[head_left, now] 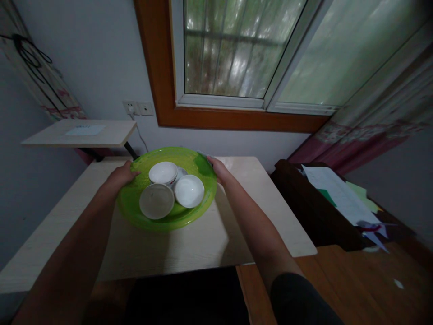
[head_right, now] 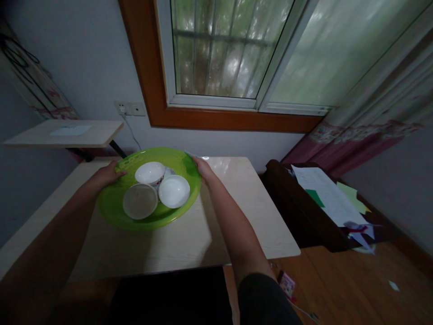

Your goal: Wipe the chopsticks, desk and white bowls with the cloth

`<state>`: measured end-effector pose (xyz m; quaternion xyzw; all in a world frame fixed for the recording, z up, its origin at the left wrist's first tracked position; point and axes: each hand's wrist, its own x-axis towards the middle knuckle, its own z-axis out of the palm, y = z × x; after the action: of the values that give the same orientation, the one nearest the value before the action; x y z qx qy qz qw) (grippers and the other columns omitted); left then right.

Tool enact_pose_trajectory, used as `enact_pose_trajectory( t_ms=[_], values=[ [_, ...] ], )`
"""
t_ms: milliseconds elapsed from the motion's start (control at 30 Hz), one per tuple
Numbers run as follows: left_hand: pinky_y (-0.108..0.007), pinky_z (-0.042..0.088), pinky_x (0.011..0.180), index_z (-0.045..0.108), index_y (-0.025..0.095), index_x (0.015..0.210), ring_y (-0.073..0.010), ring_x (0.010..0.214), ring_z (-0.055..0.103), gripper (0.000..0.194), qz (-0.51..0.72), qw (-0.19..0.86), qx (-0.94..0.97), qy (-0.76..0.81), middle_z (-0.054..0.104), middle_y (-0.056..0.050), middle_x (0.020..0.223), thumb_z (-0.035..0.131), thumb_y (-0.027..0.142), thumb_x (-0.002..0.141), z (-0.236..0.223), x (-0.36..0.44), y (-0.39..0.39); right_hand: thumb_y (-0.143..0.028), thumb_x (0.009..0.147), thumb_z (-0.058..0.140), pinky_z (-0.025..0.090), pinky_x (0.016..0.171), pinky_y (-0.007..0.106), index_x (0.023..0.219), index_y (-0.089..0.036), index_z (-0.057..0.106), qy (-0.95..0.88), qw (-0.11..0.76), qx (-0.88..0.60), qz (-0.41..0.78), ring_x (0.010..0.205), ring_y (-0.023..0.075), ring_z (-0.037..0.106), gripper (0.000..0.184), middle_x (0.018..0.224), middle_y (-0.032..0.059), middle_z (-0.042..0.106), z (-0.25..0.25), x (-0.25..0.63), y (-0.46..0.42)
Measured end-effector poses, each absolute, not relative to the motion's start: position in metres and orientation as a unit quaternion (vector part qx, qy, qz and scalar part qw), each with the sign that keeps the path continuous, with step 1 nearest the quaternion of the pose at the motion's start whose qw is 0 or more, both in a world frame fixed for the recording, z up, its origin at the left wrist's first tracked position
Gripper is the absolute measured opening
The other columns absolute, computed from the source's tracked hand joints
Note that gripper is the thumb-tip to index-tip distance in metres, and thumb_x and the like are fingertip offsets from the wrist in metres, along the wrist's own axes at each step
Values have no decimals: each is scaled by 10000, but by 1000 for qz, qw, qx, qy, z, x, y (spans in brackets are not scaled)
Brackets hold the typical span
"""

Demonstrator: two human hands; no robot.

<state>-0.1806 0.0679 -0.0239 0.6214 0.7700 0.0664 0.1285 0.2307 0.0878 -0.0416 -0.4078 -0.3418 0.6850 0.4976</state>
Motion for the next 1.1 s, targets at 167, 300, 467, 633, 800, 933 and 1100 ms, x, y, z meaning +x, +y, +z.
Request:
enact_pose_trajectory(
  t_ms=[167,300,467,633,800,933,1100],
  values=[
    [-439,616,965,607,186,1535,-431,1289,775,591,33,134,599,789,769,-274,1436,656,510,1043,-19,-176,66,-402,985,736,534,1282,560,1197,-309,835,-340,530,-379,678,1371,295,755,252,1254,-5,871,-44,233,69],
    [-456,613,971,604,189,1548,-452,1296,767,675,36,130,604,786,772,-263,1440,689,591,1013,-20,-176,69,-419,975,757,481,1331,539,1260,-329,840,-355,556,-359,661,1388,282,744,311,1334,-23,851,-54,245,44],
    [-431,603,969,591,178,1575,-431,1283,775,664,36,124,601,788,773,-262,1434,669,561,1038,-25,-178,70,-481,950,829,425,1375,521,1340,-334,834,-378,570,-364,631,1525,282,645,417,1517,-15,768,-70,259,4],
    [-459,612,981,633,207,1542,-436,1263,782,608,55,122,607,783,793,-245,1399,700,527,1030,-28,-180,70,-516,943,847,441,1367,526,1289,-354,849,-368,582,-379,618,1577,295,594,382,1543,-13,750,-77,258,-27],
    [-450,602,1012,629,198,1554,-422,1293,767,601,53,121,620,773,781,-239,1425,697,500,1038,-24,-177,68,-519,943,807,456,1356,532,1243,-318,851,-339,572,-384,641,1480,321,680,364,1463,3,798,-72,252,-14],
    [-441,600,1012,621,215,1569,-411,1294,765,608,45,118,617,777,794,-219,1398,687,514,1044,-21,-175,67,-472,993,734,489,1328,534,1292,-304,827,-330,551,-390,660,1399,303,737,356,1386,18,834,-62,251,23],
    [-445,600,997,643,246,1550,-417,1281,766,607,57,127,604,785,798,-200,1401,723,535,1022,-19,-172,64,-454,1034,688,549,1260,552,1401,-285,781,-343,515,-399,677,1234,288,811,414,1294,36,861,-52,244,70]
  ],
)
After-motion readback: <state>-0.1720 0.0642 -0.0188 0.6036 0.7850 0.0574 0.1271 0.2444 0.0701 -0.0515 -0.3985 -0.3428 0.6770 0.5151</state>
